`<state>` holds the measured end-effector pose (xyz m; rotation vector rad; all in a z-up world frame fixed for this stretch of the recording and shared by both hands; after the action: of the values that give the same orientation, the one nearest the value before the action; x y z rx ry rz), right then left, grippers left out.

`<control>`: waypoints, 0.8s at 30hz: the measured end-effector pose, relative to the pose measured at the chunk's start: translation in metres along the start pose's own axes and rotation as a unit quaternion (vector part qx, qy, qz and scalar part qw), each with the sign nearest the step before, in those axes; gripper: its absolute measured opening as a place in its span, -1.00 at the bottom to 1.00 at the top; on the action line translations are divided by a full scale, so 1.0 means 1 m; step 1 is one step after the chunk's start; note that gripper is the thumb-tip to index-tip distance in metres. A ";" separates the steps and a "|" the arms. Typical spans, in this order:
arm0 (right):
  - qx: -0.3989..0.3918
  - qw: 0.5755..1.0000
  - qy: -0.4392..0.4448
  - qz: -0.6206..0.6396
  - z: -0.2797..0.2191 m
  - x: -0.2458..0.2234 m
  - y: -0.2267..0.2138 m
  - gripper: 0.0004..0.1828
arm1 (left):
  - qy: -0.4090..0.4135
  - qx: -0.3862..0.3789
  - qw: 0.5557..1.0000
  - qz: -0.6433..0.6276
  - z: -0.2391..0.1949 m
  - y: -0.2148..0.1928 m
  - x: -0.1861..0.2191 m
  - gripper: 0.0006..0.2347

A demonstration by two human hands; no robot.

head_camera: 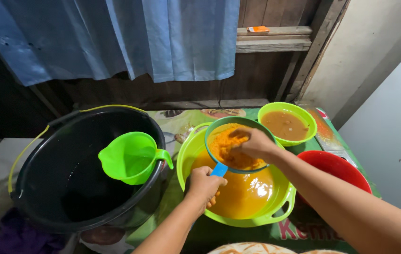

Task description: The person strains an orange puree through a sieve into a green basin, repeatedly pressing the pulp with their hand to extract liquid. They periodically add water from a green scoop to aid the process and transfer the remaining pulp into a red bowl.

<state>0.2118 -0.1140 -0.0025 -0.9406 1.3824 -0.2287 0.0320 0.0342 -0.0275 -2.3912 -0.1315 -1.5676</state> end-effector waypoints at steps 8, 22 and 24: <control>0.029 0.972 0.113 -0.206 0.010 -0.003 0.009 -0.09 | 0.014 -0.005 1.000 0.009 -0.003 0.000 -0.002 -0.80; -0.046 0.986 -0.036 -0.157 0.003 0.012 0.051 -0.39 | 0.000 -0.022 1.000 0.011 -0.002 -0.004 -0.010 -0.81; -0.062 0.990 0.090 -0.085 0.003 0.030 0.040 -0.45 | -0.001 -0.030 0.999 0.018 -0.004 -0.002 -0.009 -0.81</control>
<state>0.2064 -0.1067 -0.0524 -1.1666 1.4954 -0.3658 0.0241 0.0358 -0.0341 -2.4273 -0.0432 -1.5744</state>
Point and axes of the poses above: each hand's wrist, its own z-axis towards the middle knuckle, its own y-axis out of the palm, x = y × z, the point moved 7 cm from there along z, towards the middle knuckle, and after that the axes turned 7 degrees about y, right-handed, at the moved point
